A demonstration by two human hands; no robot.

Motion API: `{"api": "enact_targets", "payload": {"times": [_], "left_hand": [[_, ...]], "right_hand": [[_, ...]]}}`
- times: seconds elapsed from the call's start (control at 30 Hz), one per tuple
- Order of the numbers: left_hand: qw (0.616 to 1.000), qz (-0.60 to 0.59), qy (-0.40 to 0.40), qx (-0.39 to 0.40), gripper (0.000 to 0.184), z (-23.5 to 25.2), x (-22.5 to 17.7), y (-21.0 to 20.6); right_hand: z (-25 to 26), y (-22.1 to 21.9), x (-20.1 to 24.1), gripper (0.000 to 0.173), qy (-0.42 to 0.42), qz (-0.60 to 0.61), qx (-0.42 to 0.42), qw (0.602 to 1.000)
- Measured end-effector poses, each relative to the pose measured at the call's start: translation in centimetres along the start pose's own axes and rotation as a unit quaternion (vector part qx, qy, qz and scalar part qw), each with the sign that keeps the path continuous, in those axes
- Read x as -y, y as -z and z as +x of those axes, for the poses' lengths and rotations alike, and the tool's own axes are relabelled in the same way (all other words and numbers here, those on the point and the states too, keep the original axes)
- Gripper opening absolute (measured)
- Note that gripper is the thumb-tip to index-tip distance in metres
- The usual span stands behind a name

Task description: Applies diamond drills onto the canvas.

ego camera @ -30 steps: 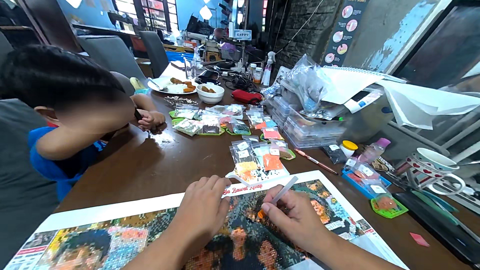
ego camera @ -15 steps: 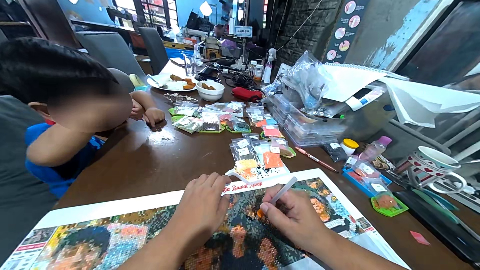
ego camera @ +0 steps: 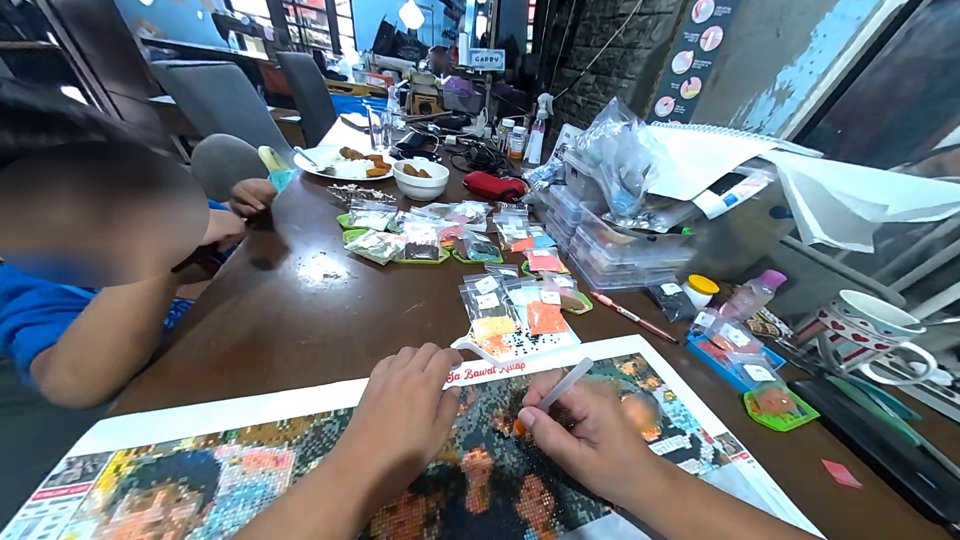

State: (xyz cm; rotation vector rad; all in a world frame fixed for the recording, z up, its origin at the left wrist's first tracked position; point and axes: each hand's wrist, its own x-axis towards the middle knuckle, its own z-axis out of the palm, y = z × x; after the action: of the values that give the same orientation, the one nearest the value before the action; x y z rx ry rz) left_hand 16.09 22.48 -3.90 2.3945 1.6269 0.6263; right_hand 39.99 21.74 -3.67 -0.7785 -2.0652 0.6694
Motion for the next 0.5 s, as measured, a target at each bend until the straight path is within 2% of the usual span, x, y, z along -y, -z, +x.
{"api": "enact_targets", "payload": {"times": [0.5], "left_hand": [[1.000,0.003,0.005,0.008,0.034,0.03,-0.03,0.05]], "right_hand": [[0.00,0.08,0.20,0.022,0.026,-0.057,0.012,0.998]]}}
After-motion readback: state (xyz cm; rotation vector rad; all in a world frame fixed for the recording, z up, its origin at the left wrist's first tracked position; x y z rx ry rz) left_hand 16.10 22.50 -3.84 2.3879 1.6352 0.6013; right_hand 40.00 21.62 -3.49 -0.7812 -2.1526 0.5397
